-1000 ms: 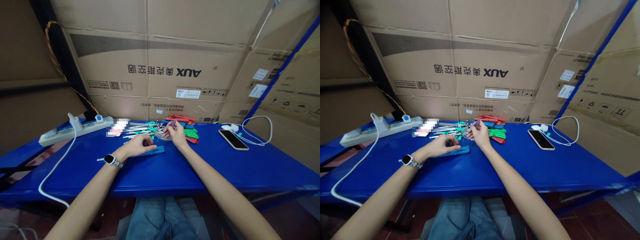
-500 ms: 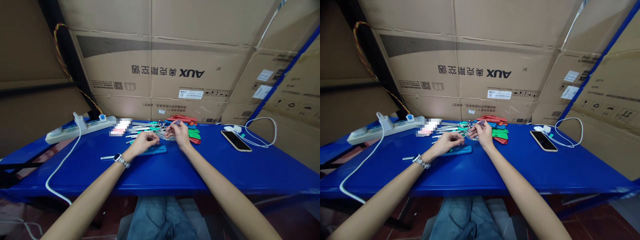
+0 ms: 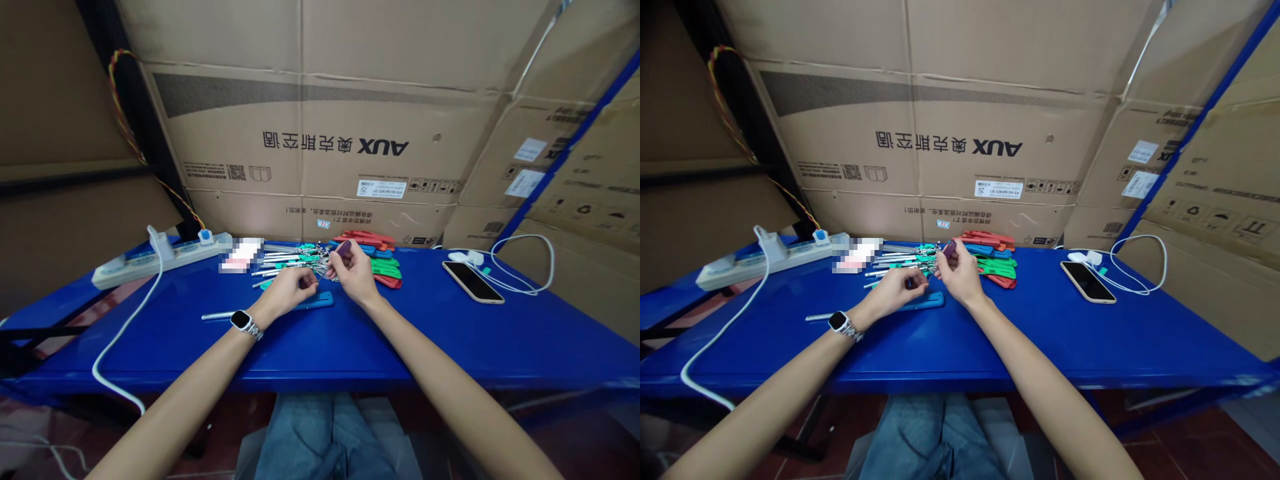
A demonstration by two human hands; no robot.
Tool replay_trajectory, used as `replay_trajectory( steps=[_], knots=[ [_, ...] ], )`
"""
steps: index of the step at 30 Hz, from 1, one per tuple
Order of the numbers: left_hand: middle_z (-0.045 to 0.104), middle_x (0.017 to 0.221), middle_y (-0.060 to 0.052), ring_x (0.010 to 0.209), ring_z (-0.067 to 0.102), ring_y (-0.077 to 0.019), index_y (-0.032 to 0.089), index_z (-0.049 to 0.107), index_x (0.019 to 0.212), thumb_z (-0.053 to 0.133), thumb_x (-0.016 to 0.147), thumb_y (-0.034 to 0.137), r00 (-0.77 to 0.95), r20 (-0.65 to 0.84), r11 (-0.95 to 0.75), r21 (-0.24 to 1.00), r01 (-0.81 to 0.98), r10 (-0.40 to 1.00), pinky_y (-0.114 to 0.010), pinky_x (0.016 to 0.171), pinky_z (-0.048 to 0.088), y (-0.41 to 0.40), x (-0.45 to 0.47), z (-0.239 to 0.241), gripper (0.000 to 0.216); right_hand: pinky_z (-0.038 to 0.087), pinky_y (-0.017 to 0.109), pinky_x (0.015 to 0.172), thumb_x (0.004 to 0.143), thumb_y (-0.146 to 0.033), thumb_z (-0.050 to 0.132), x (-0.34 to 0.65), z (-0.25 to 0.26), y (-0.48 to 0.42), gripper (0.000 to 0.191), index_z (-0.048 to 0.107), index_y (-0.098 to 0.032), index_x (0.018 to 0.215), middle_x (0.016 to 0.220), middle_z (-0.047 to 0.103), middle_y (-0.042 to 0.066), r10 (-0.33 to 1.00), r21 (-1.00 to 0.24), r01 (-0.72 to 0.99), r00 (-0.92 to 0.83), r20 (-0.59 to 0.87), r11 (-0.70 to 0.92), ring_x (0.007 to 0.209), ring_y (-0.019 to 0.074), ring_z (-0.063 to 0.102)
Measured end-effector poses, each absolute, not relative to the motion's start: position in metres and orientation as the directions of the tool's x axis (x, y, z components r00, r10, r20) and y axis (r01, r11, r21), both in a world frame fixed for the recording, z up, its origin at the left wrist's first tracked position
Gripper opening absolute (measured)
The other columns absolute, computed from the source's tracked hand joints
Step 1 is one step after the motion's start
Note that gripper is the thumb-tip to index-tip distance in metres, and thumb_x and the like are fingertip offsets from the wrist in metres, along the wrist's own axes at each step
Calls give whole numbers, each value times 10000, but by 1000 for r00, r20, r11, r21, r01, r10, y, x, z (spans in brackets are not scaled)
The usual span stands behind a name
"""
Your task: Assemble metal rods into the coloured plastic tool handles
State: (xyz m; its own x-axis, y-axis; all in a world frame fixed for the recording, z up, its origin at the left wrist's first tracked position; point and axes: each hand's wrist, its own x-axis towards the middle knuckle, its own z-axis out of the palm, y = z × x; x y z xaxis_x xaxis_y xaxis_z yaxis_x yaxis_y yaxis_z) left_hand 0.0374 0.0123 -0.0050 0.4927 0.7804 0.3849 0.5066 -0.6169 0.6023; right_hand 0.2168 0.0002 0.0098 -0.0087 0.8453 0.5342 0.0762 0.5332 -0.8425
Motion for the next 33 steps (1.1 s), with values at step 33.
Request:
replay_trajectory(
  steps=[33],
  knots=[
    [712, 988, -80, 893, 660, -261, 183, 692, 962, 710, 806, 455, 588, 274, -633, 512, 580, 761, -356, 778, 513, 5, 45, -14, 315, 358, 252, 481, 919, -412, 553, 225, 3, -1, 265, 393, -241, 796, 603, 477, -51, 769, -693, 346, -179, 613, 633, 496, 125, 489]
  ],
)
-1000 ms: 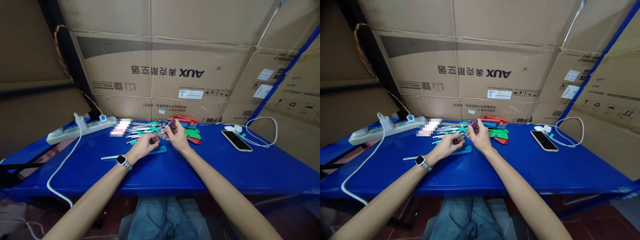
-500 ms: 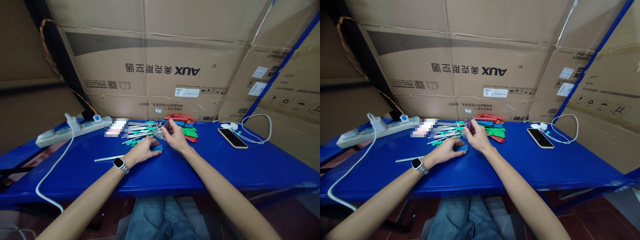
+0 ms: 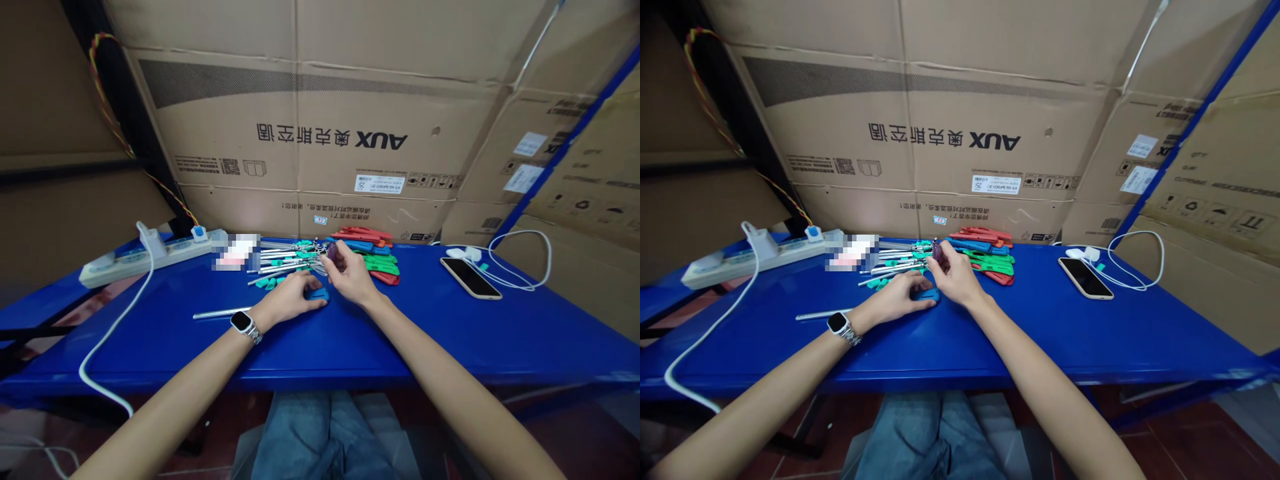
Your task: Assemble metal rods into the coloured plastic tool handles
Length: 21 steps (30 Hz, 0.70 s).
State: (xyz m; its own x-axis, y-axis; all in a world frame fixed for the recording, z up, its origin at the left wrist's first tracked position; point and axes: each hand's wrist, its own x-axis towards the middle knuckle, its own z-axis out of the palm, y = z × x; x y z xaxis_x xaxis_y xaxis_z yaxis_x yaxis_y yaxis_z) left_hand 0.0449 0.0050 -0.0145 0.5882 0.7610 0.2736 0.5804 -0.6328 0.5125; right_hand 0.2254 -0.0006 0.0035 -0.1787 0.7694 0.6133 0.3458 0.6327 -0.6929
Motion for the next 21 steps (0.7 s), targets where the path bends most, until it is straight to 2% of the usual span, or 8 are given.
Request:
replay_trajectory(
  steps=[16, 19, 21],
  knots=[
    [710, 941, -77, 850, 651, -252, 185, 693, 943, 741, 770, 432, 583, 323, -652, 538, 535, 745, -360, 749, 502, 7, 44, -20, 306, 363, 260, 476, 907, -416, 578, 226, 2, 3, 308, 358, -249, 770, 595, 470, -47, 772, -695, 346, -181, 610, 630, 509, 136, 498],
    [695, 936, -70, 833, 634, -226, 183, 681, 973, 670, 826, 404, 536, 426, -676, 569, 468, 729, -348, 737, 496, 9, 43, -10, 265, 373, 257, 481, 901, -427, 587, 227, 3, 3, 313, 369, -247, 768, 601, 486, -44, 776, -694, 357, -191, 601, 625, 511, 134, 497],
    [689, 943, -63, 813, 622, -200, 180, 661, 996, 599, 872, 373, 411, 540, -677, 630, 382, 734, -327, 717, 489, 11, 45, 3, 238, 383, 255, 489, 901, -440, 587, 227, 3, 3, 318, 377, -245, 762, 606, 491, -42, 775, -692, 356, -197, 601, 628, 520, 134, 505]
  ],
)
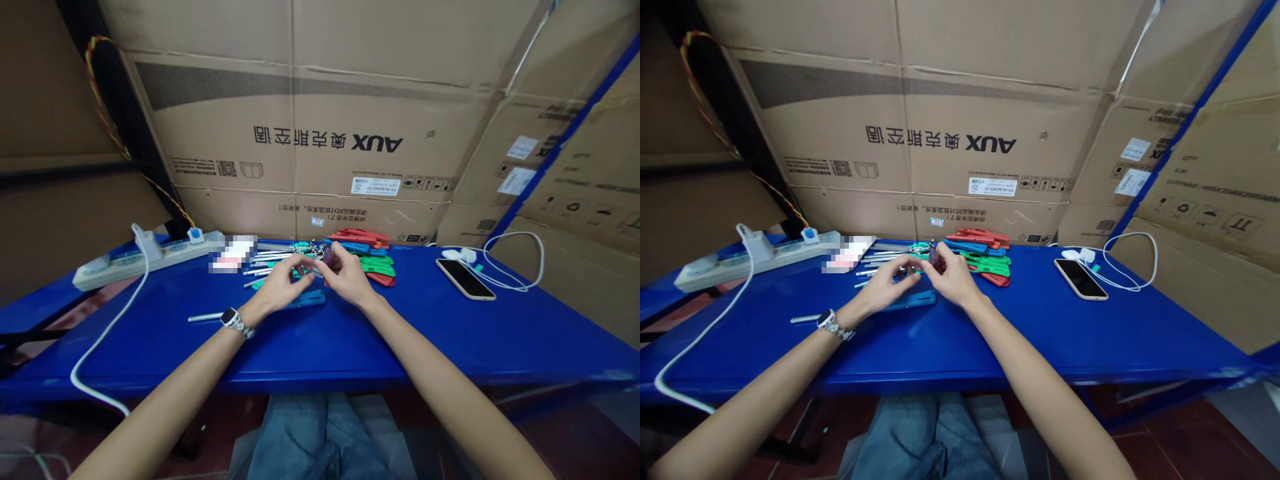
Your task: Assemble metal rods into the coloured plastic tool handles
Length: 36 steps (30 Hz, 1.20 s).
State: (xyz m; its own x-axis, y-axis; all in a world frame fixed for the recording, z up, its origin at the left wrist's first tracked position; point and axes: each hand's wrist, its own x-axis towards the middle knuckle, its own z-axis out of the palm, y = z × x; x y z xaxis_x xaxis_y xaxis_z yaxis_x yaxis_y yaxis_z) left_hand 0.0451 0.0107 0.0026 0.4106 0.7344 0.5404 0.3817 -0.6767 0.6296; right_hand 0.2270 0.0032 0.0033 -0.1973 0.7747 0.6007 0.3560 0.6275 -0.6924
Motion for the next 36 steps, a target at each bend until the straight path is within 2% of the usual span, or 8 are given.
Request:
replay_trajectory(
  steps=[3, 8, 11, 18, 23, 30, 34, 36],
  knots=[
    [688, 937, -51, 812, 620, -170, 179, 640, 987, 651, 853, 390, 243, 626, -671, 703, 237, 741, -284, 697, 486, 14, 57, 27, 250, 389, 253, 491, 887, -472, 601, 227, 3, 4, 348, 377, -245, 746, 584, 479, -47, 781, -702, 350, -189, 596, 620, 521, 137, 514],
    [654, 736, -9, 664, 582, -124, 170, 647, 772, 758, 773, 363, 215, 647, -675, 733, 91, 732, -249, 623, 470, 17, 83, 50, 222, 407, 263, 486, 855, -472, 642, 226, 1, 5, 305, 456, -237, 796, 575, 506, -52, 805, -741, 323, -151, 574, 588, 507, 147, 548],
    [654, 688, -3, 611, 557, -113, 167, 667, 735, 766, 769, 349, 196, 636, -657, 751, 62, 746, -242, 583, 453, 18, 87, 48, 210, 417, 260, 472, 843, -468, 658, 226, 3, 3, 300, 486, -224, 812, 574, 516, -56, 826, -772, 298, -143, 545, 561, 485, 141, 563],
    [735, 807, -39, 656, 626, -141, 175, 745, 875, 704, 841, 365, 232, 628, -655, 753, 63, 743, -259, 606, 490, 22, 74, 36, 198, 392, 234, 389, 822, -495, 639, 239, 23, -4, 326, 609, -186, 920, 756, 642, 5, 856, -869, 131, -294, 425, 477, 482, 113, 555],
    [727, 1013, -75, 917, 654, -197, 198, 744, 885, 686, 855, 362, 237, 703, -733, 677, 66, 670, -293, 716, 509, 20, 77, 33, 176, 357, 238, 413, 776, -504, 702, 241, 21, -6, 338, 595, -186, 811, 697, 624, -4, 875, -880, 137, -250, 414, 455, 464, 100, 499],
    [636, 719, -9, 640, 556, -125, 172, 681, 720, 778, 769, 411, 157, 665, -677, 736, 26, 730, -259, 597, 455, 15, 86, 33, 262, 382, 228, 511, 762, -409, 752, 230, 10, -4, 307, 536, -197, 813, 734, 549, -33, 809, -788, 185, -156, 567, 588, 572, 93, 462],
    [660, 851, -37, 740, 603, -147, 184, 739, 776, 751, 800, 404, 253, 669, -692, 722, 0, 699, -272, 639, 481, 16, 79, 35, 222, 451, 259, 589, 845, -412, 655, 234, 17, -8, 254, 611, -188, 957, 810, 616, 0, 795, -796, 141, -278, 539, 589, 623, 117, 521],
    [648, 936, -53, 790, 612, -154, 195, 765, 830, 708, 837, 404, 291, 671, -702, 712, 6, 682, -277, 655, 495, 17, 76, 35, 217, 474, 284, 646, 876, -434, 607, 236, 19, -9, 264, 640, -179, 936, 806, 643, 15, 794, -799, 142, -308, 525, 584, 665, 137, 556]
  ],
)
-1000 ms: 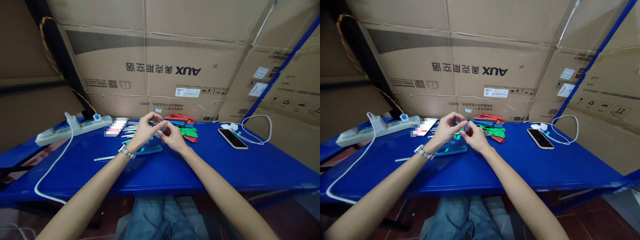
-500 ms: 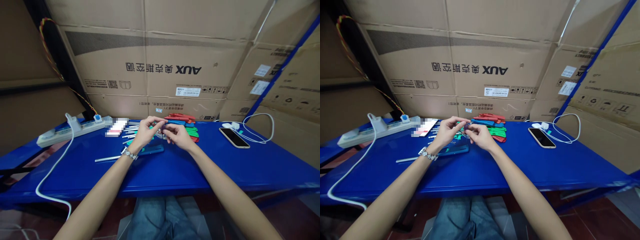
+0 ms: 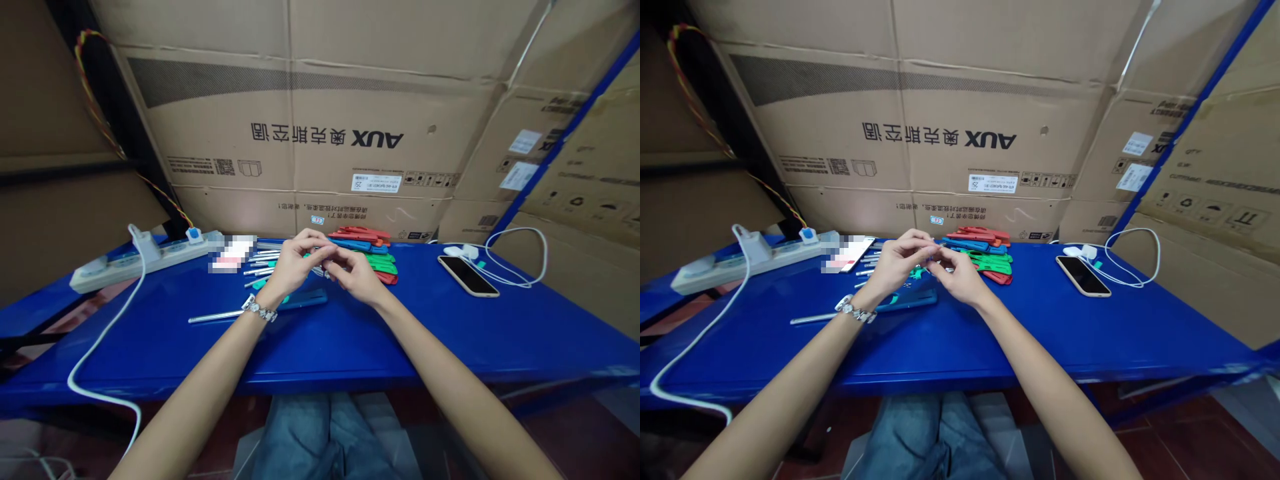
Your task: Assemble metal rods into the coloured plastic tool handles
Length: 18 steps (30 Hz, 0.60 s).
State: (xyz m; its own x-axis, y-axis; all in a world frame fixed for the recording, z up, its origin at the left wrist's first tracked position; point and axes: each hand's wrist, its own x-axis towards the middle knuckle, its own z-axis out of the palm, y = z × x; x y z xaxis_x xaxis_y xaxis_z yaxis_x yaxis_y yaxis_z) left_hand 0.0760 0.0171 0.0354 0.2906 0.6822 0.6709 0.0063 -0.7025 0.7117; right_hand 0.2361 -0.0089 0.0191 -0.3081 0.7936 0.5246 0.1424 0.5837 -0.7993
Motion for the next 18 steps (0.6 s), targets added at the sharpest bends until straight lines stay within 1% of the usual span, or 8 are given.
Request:
replay_trajectory(
  steps=[2, 4, 7, 10, 13, 16, 18],
  knots=[
    [634, 970, -61, 814, 609, -157, 204, 774, 885, 673, 861, 411, 304, 667, -707, 707, 31, 680, -275, 658, 499, 17, 76, 35, 231, 482, 300, 687, 864, -459, 624, 237, 19, -8, 285, 637, -175, 846, 779, 649, 18, 805, -803, 156, -282, 521, 575, 701, 153, 577],
    [640, 957, -56, 820, 601, -157, 204, 763, 915, 700, 838, 406, 264, 672, -707, 705, 58, 692, -268, 663, 493, 17, 78, 35, 225, 483, 302, 704, 831, -477, 669, 235, 16, -5, 307, 601, -181, 786, 764, 640, 12, 817, -807, 160, -229, 530, 569, 714, 156, 578],
    [660, 863, -37, 770, 599, -152, 182, 716, 863, 787, 758, 385, 163, 658, -672, 738, 54, 735, -258, 644, 477, 16, 85, 32, 239, 476, 289, 683, 802, -471, 707, 231, 9, 0, 319, 550, -194, 784, 744, 603, -8, 817, -801, 161, -153, 557, 576, 687, 141, 546],
    [661, 788, -22, 719, 604, -148, 174, 677, 789, 799, 747, 381, 124, 642, -650, 759, 33, 756, -263, 633, 475, 16, 88, 31, 243, 470, 281, 664, 799, -462, 711, 229, 7, 1, 316, 536, -200, 811, 761, 584, -12, 806, -786, 181, -122, 579, 592, 678, 135, 524],
    [663, 823, -31, 762, 615, -161, 182, 699, 774, 759, 790, 389, 165, 674, -689, 722, 56, 720, -279, 661, 485, 17, 85, 31, 216, 471, 281, 652, 810, -472, 696, 232, 11, -1, 308, 584, -198, 897, 814, 607, 3, 801, -779, 188, -181, 571, 598, 687, 139, 527],
    [645, 950, -60, 908, 612, -194, 198, 739, 817, 686, 854, 389, 260, 697, -738, 667, 104, 668, -306, 735, 501, 18, 79, 34, 201, 428, 262, 537, 874, -508, 600, 238, 18, -5, 344, 629, -204, 1031, 805, 609, 4, 822, -823, 158, -292, 488, 545, 578, 117, 481],
    [618, 1003, -73, 986, 591, -208, 205, 749, 858, 614, 902, 378, 299, 696, -751, 646, 136, 653, -322, 780, 502, 18, 77, 35, 224, 402, 255, 501, 900, -535, 548, 240, 19, -6, 364, 641, -201, 1015, 760, 591, -1, 834, -843, 154, -316, 453, 516, 539, 110, 460]
  ],
)
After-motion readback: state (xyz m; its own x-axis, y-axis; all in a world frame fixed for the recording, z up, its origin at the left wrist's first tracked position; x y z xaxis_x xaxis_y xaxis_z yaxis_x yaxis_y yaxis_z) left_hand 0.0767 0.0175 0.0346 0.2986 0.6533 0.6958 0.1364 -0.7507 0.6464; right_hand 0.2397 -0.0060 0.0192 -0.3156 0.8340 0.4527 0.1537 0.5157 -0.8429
